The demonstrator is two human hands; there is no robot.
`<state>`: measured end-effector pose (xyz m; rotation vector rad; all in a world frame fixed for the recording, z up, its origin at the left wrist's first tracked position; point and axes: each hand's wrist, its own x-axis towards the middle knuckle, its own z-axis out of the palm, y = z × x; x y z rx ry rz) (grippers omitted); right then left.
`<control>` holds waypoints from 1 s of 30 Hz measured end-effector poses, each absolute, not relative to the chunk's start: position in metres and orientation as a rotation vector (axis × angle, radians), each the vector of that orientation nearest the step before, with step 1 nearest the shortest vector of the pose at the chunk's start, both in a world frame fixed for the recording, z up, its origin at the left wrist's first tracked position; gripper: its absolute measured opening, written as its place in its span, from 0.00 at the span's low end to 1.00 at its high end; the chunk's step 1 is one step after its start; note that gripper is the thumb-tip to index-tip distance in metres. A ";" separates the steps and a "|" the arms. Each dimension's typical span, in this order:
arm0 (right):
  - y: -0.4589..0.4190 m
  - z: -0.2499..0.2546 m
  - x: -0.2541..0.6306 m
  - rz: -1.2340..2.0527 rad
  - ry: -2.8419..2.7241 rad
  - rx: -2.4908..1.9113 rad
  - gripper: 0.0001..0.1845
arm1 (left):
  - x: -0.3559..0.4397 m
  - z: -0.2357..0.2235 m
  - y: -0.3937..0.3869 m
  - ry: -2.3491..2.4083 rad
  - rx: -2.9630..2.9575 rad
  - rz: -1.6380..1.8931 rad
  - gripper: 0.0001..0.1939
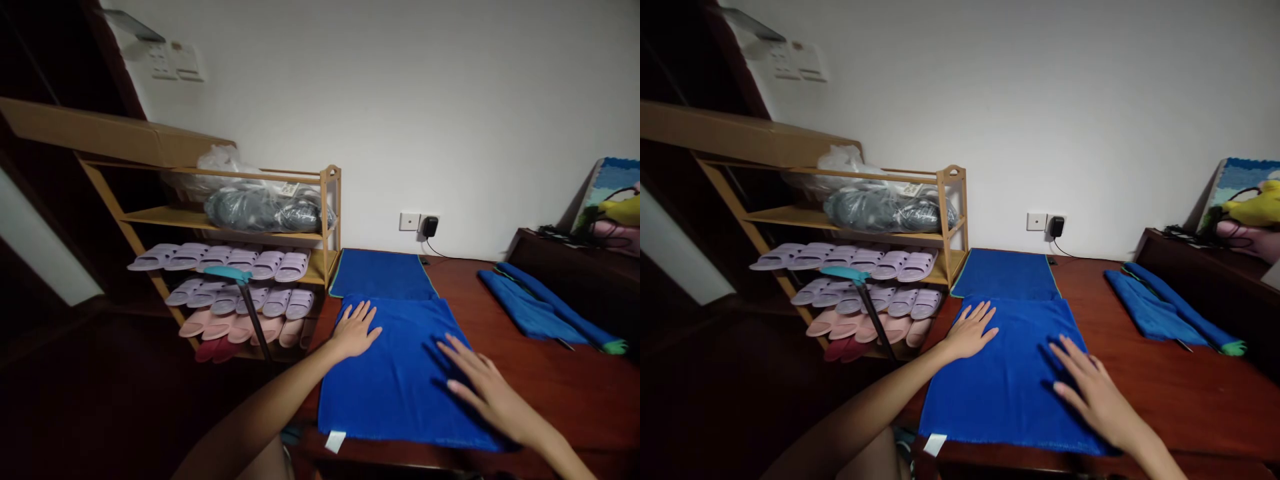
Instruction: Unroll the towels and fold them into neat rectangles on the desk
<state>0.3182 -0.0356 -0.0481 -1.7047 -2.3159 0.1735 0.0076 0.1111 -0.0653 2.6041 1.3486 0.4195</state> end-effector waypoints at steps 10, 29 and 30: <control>-0.047 -0.022 0.310 0.547 -2.356 -1.652 0.33 | -0.002 -0.047 0.113 1.499 2.507 0.796 0.23; -0.008 -0.070 0.325 0.066 -2.171 -1.708 0.30 | -0.023 -0.033 0.138 1.731 2.104 0.934 0.09; -0.010 -0.064 0.323 0.053 -2.144 -1.686 0.30 | -0.023 -0.027 0.136 1.693 2.110 0.943 0.08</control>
